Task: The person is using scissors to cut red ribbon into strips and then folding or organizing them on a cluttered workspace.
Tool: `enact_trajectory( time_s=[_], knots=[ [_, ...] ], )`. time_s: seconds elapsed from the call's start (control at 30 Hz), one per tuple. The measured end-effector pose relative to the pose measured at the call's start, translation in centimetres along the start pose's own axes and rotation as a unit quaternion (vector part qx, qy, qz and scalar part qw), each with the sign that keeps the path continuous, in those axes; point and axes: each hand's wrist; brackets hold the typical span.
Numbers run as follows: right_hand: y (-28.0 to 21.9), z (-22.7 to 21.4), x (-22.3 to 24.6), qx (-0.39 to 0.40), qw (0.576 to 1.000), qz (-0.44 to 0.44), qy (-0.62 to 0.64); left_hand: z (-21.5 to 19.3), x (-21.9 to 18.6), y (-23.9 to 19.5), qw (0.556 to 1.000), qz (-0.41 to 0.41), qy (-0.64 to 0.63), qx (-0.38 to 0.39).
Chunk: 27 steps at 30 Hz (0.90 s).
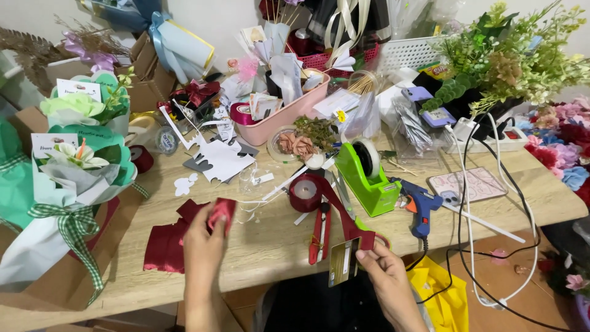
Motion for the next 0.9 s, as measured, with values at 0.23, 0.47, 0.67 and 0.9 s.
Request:
enact_trajectory(
  time_s=[0.23, 0.47, 0.67, 0.9],
  knots=[
    [-0.2, 0.1, 0.5, -0.007, 0.999, 0.041, 0.028, -0.2, 6.9, 10.7, 0.950, 0.170, 0.170, -0.199],
    [-0.2, 1.0, 0.9, -0.018, 0.996, 0.075, 0.053, 5.2, 5.0, 1.5, 0.954, 0.269, 0.102, -0.089],
    [-1.0, 0.3, 0.8, 0.029, 0.999, 0.003, -0.032, 9.8, 2.0, -4.8, 0.951, 0.274, 0.135, -0.038],
    [-0.5, -0.8, 0.1, 0.008, 1.000, 0.011, -0.026, 8.9, 7.5, 0.9, 0.947, 0.138, 0.270, -0.103]
  ],
)
Point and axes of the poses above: each hand's wrist, its own y-axis towards the middle knuckle, its own z-axis out of the palm, x = y × z, and after that the axes turned 4 degrees about -z, right-handed
